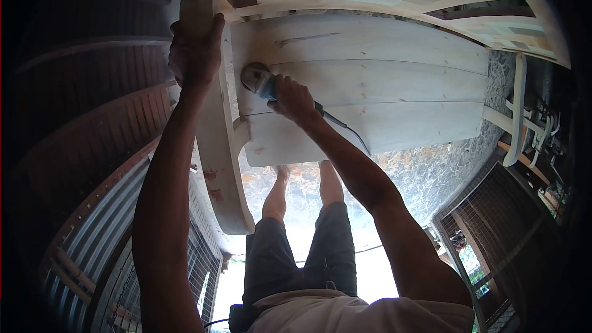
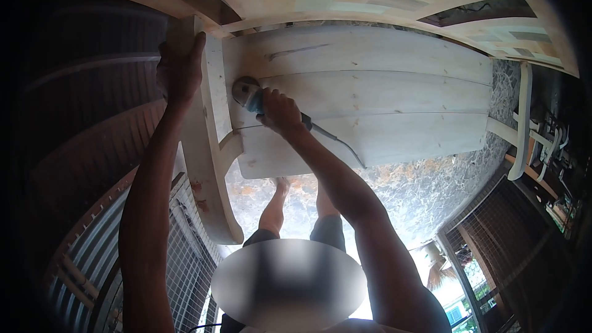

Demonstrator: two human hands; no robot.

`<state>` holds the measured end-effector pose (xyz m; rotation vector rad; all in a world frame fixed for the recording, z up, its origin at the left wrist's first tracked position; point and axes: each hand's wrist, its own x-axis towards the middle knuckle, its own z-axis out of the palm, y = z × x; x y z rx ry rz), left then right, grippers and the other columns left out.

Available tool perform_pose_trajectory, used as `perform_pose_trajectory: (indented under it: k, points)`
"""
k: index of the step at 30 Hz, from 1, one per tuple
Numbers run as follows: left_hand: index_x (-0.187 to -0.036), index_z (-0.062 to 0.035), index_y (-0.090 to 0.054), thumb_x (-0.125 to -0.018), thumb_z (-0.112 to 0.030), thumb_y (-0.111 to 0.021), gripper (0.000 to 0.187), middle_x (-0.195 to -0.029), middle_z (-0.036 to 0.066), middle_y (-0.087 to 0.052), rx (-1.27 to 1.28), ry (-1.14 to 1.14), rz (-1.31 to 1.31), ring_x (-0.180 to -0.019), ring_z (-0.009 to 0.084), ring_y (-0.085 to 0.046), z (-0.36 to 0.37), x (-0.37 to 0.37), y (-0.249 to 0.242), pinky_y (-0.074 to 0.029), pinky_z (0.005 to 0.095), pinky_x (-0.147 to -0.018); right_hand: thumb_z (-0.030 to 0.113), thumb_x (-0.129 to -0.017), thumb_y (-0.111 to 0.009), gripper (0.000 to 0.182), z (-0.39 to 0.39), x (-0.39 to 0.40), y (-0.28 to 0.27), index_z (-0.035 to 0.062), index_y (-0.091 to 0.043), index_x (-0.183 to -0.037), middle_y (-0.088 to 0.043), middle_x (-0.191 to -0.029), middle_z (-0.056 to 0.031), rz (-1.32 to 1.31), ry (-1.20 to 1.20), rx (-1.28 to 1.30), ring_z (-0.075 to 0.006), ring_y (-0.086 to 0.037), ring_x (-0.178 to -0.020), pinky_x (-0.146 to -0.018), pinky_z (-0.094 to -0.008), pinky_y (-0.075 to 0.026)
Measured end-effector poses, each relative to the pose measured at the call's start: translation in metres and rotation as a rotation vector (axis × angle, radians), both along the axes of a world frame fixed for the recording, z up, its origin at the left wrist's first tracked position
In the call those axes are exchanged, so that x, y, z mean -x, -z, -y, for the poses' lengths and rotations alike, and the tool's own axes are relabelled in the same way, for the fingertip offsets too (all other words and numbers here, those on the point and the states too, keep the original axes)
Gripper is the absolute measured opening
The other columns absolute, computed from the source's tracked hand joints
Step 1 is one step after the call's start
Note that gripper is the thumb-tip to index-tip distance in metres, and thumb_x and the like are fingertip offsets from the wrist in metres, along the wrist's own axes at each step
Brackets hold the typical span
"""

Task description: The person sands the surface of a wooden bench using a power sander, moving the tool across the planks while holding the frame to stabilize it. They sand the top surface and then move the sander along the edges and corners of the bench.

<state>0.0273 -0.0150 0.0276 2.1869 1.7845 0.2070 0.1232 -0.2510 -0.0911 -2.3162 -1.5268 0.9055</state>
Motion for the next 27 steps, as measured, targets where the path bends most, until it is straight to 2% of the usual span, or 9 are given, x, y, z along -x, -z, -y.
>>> perform_pose_trajectory:
  k: [1,2,4,7,11,18,22,24,27]
  points:
    - [-0.141,-0.0226,-0.063,-0.098,-0.065,-0.072,0.061,-0.130,0.026,-0.066,-0.023,0.008,0.013,-0.115,0.0458,-0.076,-0.004,0.002,0.008,-0.062,0.0538,-0.097,0.034,-0.079,-0.096,0.064,0.004,-0.007,-0.002,0.0033,-0.057,-0.119,-0.071,-0.108,-0.0189,0.009,0.005,0.000,-0.0370,-0.078,-0.100,-0.083,-0.0491,-0.067]
    - [-0.134,-0.0093,-0.060,-0.092,-0.071,-0.074,0.076,-0.123,0.028,-0.072,-0.092,0.066,0.028,-0.112,0.0463,-0.077,-0.005,0.007,0.017,-0.061,0.0543,-0.098,0.034,-0.079,-0.096,0.063,0.010,-0.012,-0.004,0.0035,-0.057,-0.119,-0.071,-0.108,-0.0188,0.009,0.028,0.009,-0.0373,-0.078,-0.099,-0.083,-0.0496,-0.067]
    - [-0.135,-0.0031,-0.059,-0.089,-0.074,-0.074,0.086,-0.123,0.029,-0.073,-0.121,0.129,-0.015,-0.113,0.0469,-0.076,-0.007,0.014,0.024,-0.060,0.0545,-0.101,0.033,-0.079,-0.095,0.062,0.016,-0.023,-0.003,0.0040,-0.057,-0.119,-0.071,-0.107,-0.0185,0.005,0.070,0.019,-0.0378,-0.079,-0.098,-0.082,-0.0506,-0.067]
    - [-0.149,-0.0224,-0.063,-0.100,-0.063,-0.072,0.064,-0.140,0.027,-0.063,-0.005,0.091,-0.078,-0.122,0.0468,-0.073,-0.003,0.007,0.014,-0.060,0.0538,-0.102,0.033,-0.080,-0.093,0.060,0.030,-0.039,-0.001,0.0035,-0.058,-0.118,-0.072,-0.104,-0.0190,-0.005,0.100,-0.005,-0.0407,-0.078,-0.093,-0.081,-0.0528,-0.067]
    - [-0.150,-0.0398,-0.064,-0.109,-0.042,-0.065,0.041,-0.141,0.025,-0.062,0.043,-0.053,-0.001,-0.120,0.0458,-0.074,-0.003,-0.003,0.002,-0.063,0.0521,-0.096,0.035,-0.080,-0.093,0.061,0.023,-0.031,0.002,0.0029,-0.057,-0.118,-0.072,-0.104,-0.0192,-0.030,0.105,-0.045,-0.0405,-0.078,-0.093,-0.081,-0.0522,-0.066]
    - [-0.148,-0.0414,-0.067,-0.107,-0.025,-0.068,0.045,-0.143,0.024,-0.060,-0.147,0.318,-0.225,-0.123,0.0454,-0.073,-0.012,0.022,0.032,-0.063,0.0512,-0.096,0.038,-0.081,-0.095,0.064,-0.008,0.013,0.004,0.0037,-0.057,-0.119,-0.072,-0.108,-0.0175,-0.006,-0.093,-0.018,-0.0357,-0.078,-0.099,-0.084,-0.0487,-0.066]
    - [-0.145,-0.0441,-0.070,-0.105,-0.022,-0.070,0.046,-0.144,0.023,-0.057,-0.345,0.466,-0.278,-0.123,0.0447,-0.073,-0.002,0.019,0.015,-0.064,0.0506,-0.096,0.038,-0.082,-0.095,0.066,0.012,-0.030,0.002,0.0037,-0.056,-0.123,-0.071,-0.110,-0.0187,-0.007,0.091,0.002,-0.0387,-0.078,-0.102,-0.087,-0.0512,-0.066]
    - [-0.146,-0.0437,-0.069,-0.106,-0.022,-0.069,0.046,-0.145,0.023,-0.056,-0.291,0.416,-0.203,-0.123,0.0450,-0.073,-0.004,0.018,0.017,-0.064,0.0506,-0.097,0.032,-0.081,-0.091,0.064,0.029,-0.066,0.003,0.0049,-0.062,-0.131,-0.075,-0.122,-0.0220,-0.075,0.280,0.033,-0.0465,-0.076,-0.110,-0.098,-0.0558,-0.061]
    - [-0.145,-0.0456,-0.069,-0.107,-0.023,-0.068,0.044,-0.143,0.023,-0.057,-0.265,0.368,-0.189,-0.120,0.0448,-0.074,-0.006,0.018,0.027,-0.064,0.0498,-0.096,0.038,-0.081,-0.088,0.066,0.055,-0.115,-0.011,0.0027,-0.058,-0.128,-0.073,-0.120,-0.0243,-0.027,0.414,0.094,-0.0447,-0.075,-0.113,-0.099,-0.0561,-0.061]
